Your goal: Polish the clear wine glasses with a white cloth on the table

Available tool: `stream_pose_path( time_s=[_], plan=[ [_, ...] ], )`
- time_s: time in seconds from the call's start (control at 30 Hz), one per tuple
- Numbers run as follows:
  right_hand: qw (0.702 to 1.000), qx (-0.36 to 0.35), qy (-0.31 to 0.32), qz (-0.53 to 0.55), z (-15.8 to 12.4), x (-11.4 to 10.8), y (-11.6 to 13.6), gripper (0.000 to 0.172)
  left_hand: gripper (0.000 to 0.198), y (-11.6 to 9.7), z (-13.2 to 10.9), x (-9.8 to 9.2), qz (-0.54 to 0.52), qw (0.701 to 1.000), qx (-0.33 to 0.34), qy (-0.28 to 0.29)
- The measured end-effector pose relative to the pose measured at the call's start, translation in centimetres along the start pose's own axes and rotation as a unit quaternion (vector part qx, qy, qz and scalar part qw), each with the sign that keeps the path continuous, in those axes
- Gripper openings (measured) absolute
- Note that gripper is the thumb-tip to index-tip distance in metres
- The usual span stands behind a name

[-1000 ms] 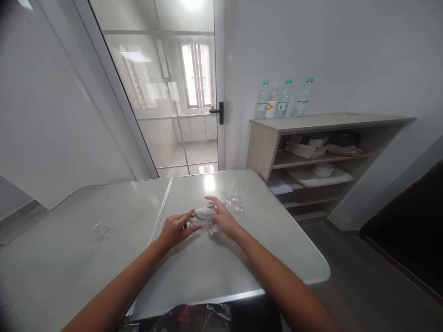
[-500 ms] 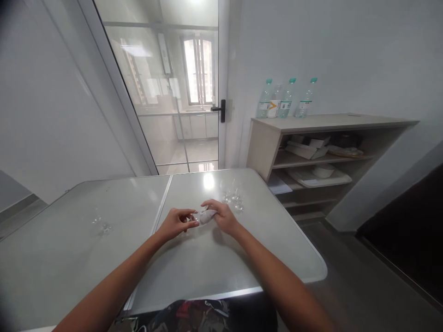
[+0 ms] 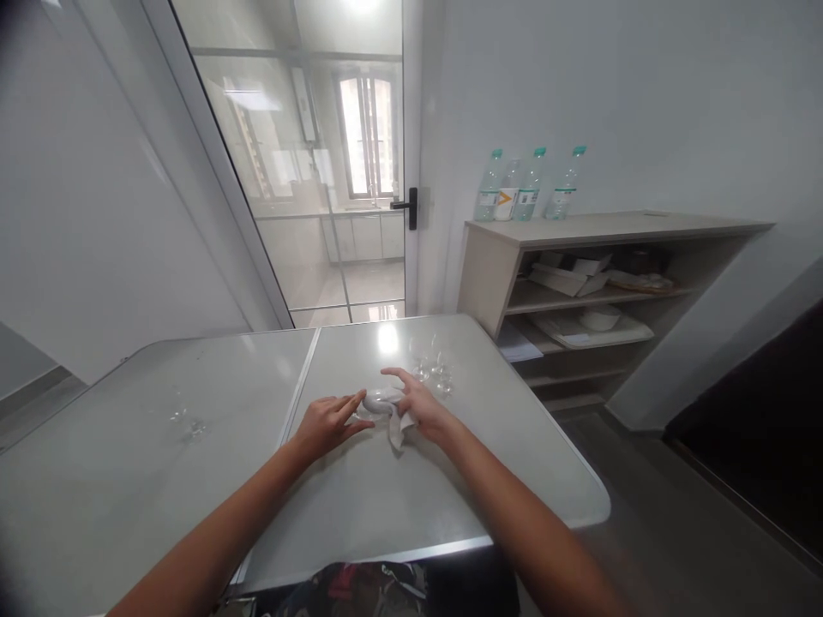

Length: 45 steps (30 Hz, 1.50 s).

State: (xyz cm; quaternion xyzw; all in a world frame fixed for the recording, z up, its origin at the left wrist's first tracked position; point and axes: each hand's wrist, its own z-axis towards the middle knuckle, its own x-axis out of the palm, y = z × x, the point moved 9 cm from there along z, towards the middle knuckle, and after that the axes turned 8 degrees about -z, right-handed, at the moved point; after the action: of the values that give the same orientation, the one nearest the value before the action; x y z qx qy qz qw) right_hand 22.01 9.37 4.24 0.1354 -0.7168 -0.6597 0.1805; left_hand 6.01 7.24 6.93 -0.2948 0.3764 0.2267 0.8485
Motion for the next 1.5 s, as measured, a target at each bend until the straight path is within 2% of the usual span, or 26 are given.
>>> stream_pose_path(
  time_s=[0.07, 0.13, 0.17, 0.23, 0.3, 0.43, 0.5, 0.53, 0.57, 0.6, 0.63, 0.7, 0.73, 0.77, 0.83, 0.9, 0.93, 1.0, 1.03, 1.1, 1.2, 1.27, 1.33, 1.4, 1.5],
  plan=[
    [0.998, -0.051, 0.021, -0.039, 0.0, 0.6, 0.7, 0.087, 0.055, 0.6, 0.1, 0.3, -0.054, 0.997, -0.051, 0.003],
    [0.986, -0.121, 0.045, -0.106, -0.3, 1.2, 1.7, 0.082, 0.057, 1.6, 0.3, 0.8, -0.167, 0.976, -0.14, 0.025],
    [0.975, -0.155, 0.053, -0.147, -0.5, 1.5, 2.2, 0.079, 0.057, 2.0, 0.3, 1.3, -0.238, 0.952, -0.186, 0.048],
    [0.947, -0.218, 0.058, -0.227, -0.9, 2.0, 3.2, 0.074, 0.055, 2.1, 0.0, 2.4, -0.37, 0.886, -0.259, 0.106],
    [0.917, -0.266, 0.06, -0.291, -1.4, 2.3, 3.8, 0.072, 0.055, 1.9, -0.3, 3.0, -0.455, 0.825, -0.299, 0.153],
    [0.868, -0.318, 0.095, -0.369, -2.4, 3.5, 4.1, 0.078, 0.061, 1.7, -1.3, 3.6, -0.525, 0.745, -0.35, 0.216],
    [0.864, -0.324, 0.102, -0.371, -2.5, 3.7, 4.1, 0.08, 0.066, 1.9, -1.8, 4.1, -0.536, 0.719, -0.375, 0.234],
    [0.871, -0.319, 0.094, -0.361, -2.3, 3.5, 4.1, 0.08, 0.068, 2.0, -1.9, 4.2, -0.532, 0.721, -0.378, 0.233],
    [0.885, -0.305, 0.081, -0.343, -2.0, 3.2, 3.9, 0.079, 0.069, 2.2, -1.8, 4.3, -0.517, 0.737, -0.371, 0.227],
    [0.904, -0.281, 0.065, -0.317, -1.5, 2.7, 3.6, 0.078, 0.068, 2.5, -1.6, 4.1, -0.489, 0.768, -0.357, 0.209],
    [0.926, -0.247, 0.046, -0.281, -1.0, 2.1, 3.1, 0.078, 0.066, 2.9, -1.2, 3.7, -0.444, 0.812, -0.333, 0.179],
    [0.969, -0.157, 0.017, -0.193, 0.0, 1.0, 1.5, 0.081, 0.061, 3.1, -0.3, 2.4, -0.308, 0.909, -0.258, 0.108],
    [0.983, -0.106, 0.012, -0.148, 0.4, 0.6, 0.5, 0.083, 0.06, 2.8, -0.1, 1.8, -0.231, 0.947, -0.211, 0.08],
    [0.992, -0.061, 0.01, -0.107, 0.6, 0.5, -0.4, 0.085, 0.061, 2.2, 0.0, 1.4, -0.161, 0.972, -0.161, 0.063],
    [0.999, -0.009, 0.009, -0.052, 0.6, 0.4, -1.4, 0.086, 0.058, 0.8, 0.0, 1.4, -0.069, 0.992, -0.081, 0.062],
    [0.999, -0.015, 0.011, -0.03, 0.5, 0.6, -1.0, 0.087, 0.055, 0.2, 0.0, 1.3, -0.048, 0.995, -0.061, 0.06],
    [0.999, -0.035, 0.015, -0.029, 0.4, 0.7, -0.5, 0.087, 0.056, 0.3, 0.1, 1.0, -0.063, 0.994, -0.077, 0.051],
    [0.995, -0.09, 0.028, -0.045, 0.1, 1.1, 0.8, 0.087, 0.06, 1.2, 0.3, 0.6, -0.15, 0.976, -0.151, 0.038],
    [0.99, -0.122, 0.032, -0.063, -0.1, 1.2, 1.5, 0.085, 0.061, 1.6, 0.3, 0.8, -0.218, 0.954, -0.2, 0.047],
    [0.975, -0.184, 0.038, -0.122, -0.5, 1.4, 2.5, 0.079, 0.062, 2.0, -0.1, 2.0, -0.363, 0.881, -0.288, 0.092],
    [0.934, -0.259, 0.044, -0.241, -1.1, 1.9, 3.1, 0.071, 0.063, 1.5, -0.8, 3.5, -0.505, 0.769, -0.359, 0.158],
    [0.908, -0.285, 0.045, -0.304, -1.4, 2.2, 3.0, 0.071, 0.064, 1.4, -1.2, 3.9, -0.538, 0.732, -0.381, 0.172],
    [0.9, -0.291, 0.02, -0.324, -1.3, 1.9, 3.1, 0.072, 0.064, 1.7, -1.3, 4.0, -0.533, 0.738, -0.381, 0.162],
    [0.915, -0.275, -0.024, -0.295, -0.9, 1.1, 3.3, 0.071, 0.062, 2.3, -0.9, 3.6, -0.503, 0.774, -0.364, 0.123],
    [0.956, -0.225, -0.057, -0.177, -0.2, -0.1, 2.9, 0.073, 0.06, 3.1, -0.3, 2.5, -0.427, 0.839, -0.333, 0.049]
  ],
)
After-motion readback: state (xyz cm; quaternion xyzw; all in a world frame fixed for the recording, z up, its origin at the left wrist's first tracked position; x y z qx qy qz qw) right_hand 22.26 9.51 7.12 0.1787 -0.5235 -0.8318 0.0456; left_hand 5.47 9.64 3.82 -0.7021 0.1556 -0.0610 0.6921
